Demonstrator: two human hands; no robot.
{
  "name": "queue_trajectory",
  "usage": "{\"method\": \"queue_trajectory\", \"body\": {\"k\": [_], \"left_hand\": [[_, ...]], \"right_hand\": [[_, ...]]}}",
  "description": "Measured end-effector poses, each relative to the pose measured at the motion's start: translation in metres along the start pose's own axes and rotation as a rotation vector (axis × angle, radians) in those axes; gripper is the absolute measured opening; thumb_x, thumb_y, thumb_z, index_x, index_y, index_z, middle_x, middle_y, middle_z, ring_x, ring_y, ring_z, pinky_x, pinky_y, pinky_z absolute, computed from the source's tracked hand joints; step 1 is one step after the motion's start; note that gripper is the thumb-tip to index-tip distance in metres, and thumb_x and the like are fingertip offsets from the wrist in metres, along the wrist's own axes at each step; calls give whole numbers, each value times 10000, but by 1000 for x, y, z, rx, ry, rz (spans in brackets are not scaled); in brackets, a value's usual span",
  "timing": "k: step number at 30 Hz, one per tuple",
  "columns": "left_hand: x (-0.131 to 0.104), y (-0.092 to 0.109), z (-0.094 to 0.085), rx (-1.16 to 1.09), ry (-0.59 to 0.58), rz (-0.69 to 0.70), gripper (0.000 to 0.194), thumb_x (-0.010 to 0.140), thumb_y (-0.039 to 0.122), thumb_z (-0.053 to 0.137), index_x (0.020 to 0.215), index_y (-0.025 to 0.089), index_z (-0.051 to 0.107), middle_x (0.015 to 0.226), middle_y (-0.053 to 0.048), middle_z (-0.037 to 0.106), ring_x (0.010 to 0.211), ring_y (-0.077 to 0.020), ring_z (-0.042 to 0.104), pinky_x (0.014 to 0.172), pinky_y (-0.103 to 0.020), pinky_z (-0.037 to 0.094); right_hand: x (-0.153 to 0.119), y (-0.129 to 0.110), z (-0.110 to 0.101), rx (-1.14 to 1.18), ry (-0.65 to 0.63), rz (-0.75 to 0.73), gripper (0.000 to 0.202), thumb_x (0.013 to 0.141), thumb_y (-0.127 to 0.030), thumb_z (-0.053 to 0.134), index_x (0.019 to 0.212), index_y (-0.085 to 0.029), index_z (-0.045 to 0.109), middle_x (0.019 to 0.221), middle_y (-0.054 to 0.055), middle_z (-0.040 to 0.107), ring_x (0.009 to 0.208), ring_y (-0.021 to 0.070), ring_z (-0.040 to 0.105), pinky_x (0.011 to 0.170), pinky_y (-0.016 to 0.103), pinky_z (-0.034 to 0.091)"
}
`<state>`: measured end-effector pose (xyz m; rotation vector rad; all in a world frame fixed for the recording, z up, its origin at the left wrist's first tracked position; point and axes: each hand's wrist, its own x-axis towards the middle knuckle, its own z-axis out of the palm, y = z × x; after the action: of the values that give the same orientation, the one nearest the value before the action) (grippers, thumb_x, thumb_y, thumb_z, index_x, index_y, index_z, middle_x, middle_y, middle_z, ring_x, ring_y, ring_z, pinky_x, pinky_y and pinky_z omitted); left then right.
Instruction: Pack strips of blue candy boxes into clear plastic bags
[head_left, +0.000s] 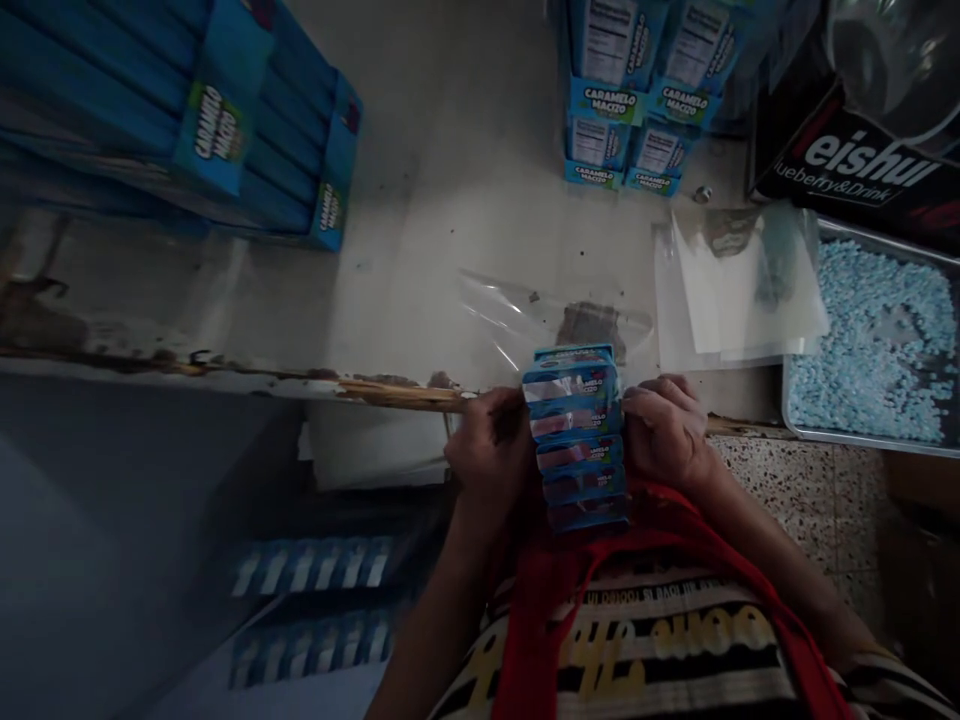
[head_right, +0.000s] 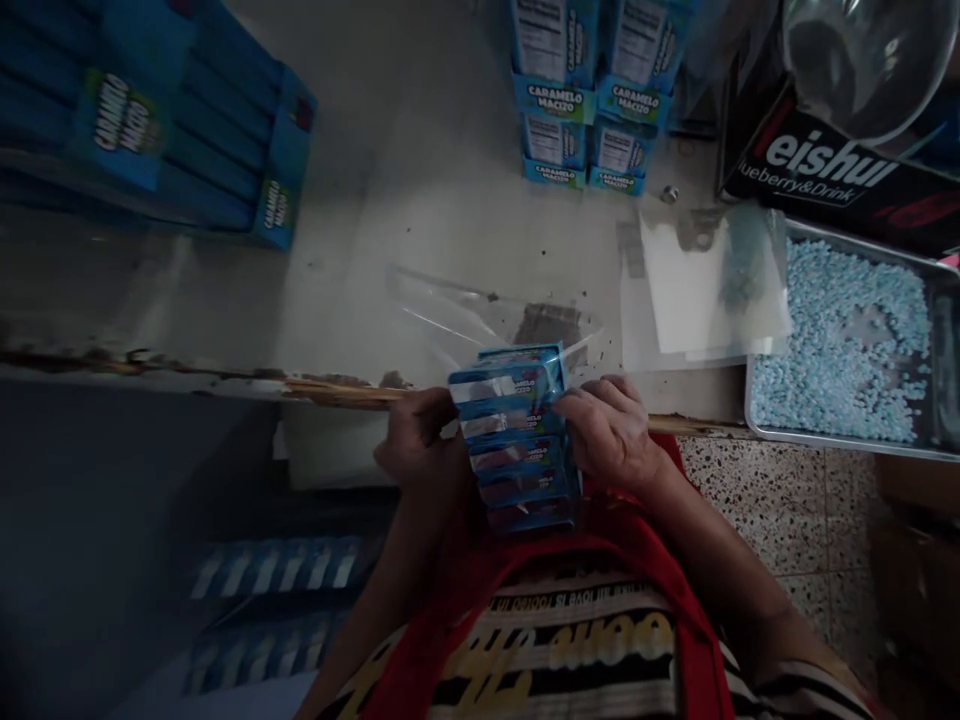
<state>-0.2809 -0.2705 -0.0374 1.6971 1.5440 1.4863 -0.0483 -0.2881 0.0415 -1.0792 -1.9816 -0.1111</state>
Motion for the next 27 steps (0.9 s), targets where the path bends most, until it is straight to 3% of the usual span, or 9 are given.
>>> {"method": "queue_trajectory", "body": {"k": [4,7,11,17,22,27], "left_hand": [[-1,10,3,111,-120,181,147,972,293,716,1081,229,793,982,-28,833,884,-211,806,784,-286,604],[-5,16,11,114,-230,85,227,996,344,653,1102,216,807,1027,-62,839,929,-265,811,777,-339,607],[-22,20,22,-54,-246,-52,262,968,401,700,1126,208,778,984,-48,826,850,-229,789,742,-315,604],[-47,22,18,22,-218,47,268,940,455,710,1028,209,770,950,-51,815,864,-223,779,800,-320,608],[-57,23,2,111,-322,74,306,926,478,709,1075,218,771,919,-62,802,801,-238,759,706,-304,577],[-51,21,-7,149,-506,59,179,896,384,671,895,222,749,810,-63,756,713,-223,716,631,-284,526]], "right_hand": [[-11,-4,-20,-102,-36,-84,245,993,-18,547,1085,-246,542,875,-1,759,809,173,647,830,347,506],[-26,-9,-37,-174,-76,-72,231,981,-36,562,968,-261,511,833,-24,740,813,174,617,831,352,477],[-60,-14,-46,-192,-69,50,220,985,-57,574,904,-256,526,720,-52,666,702,164,527,731,355,404],[-94,-7,-32,-252,169,288,232,880,-72,604,790,-255,492,650,-43,532,627,165,486,644,332,377],[-98,-15,-38,-97,22,65,230,960,-26,558,976,-253,519,671,-53,549,639,170,436,672,338,351],[-102,-17,-45,2,-11,6,216,1008,-36,544,1029,-245,495,721,-51,572,649,161,436,669,331,365]]}}
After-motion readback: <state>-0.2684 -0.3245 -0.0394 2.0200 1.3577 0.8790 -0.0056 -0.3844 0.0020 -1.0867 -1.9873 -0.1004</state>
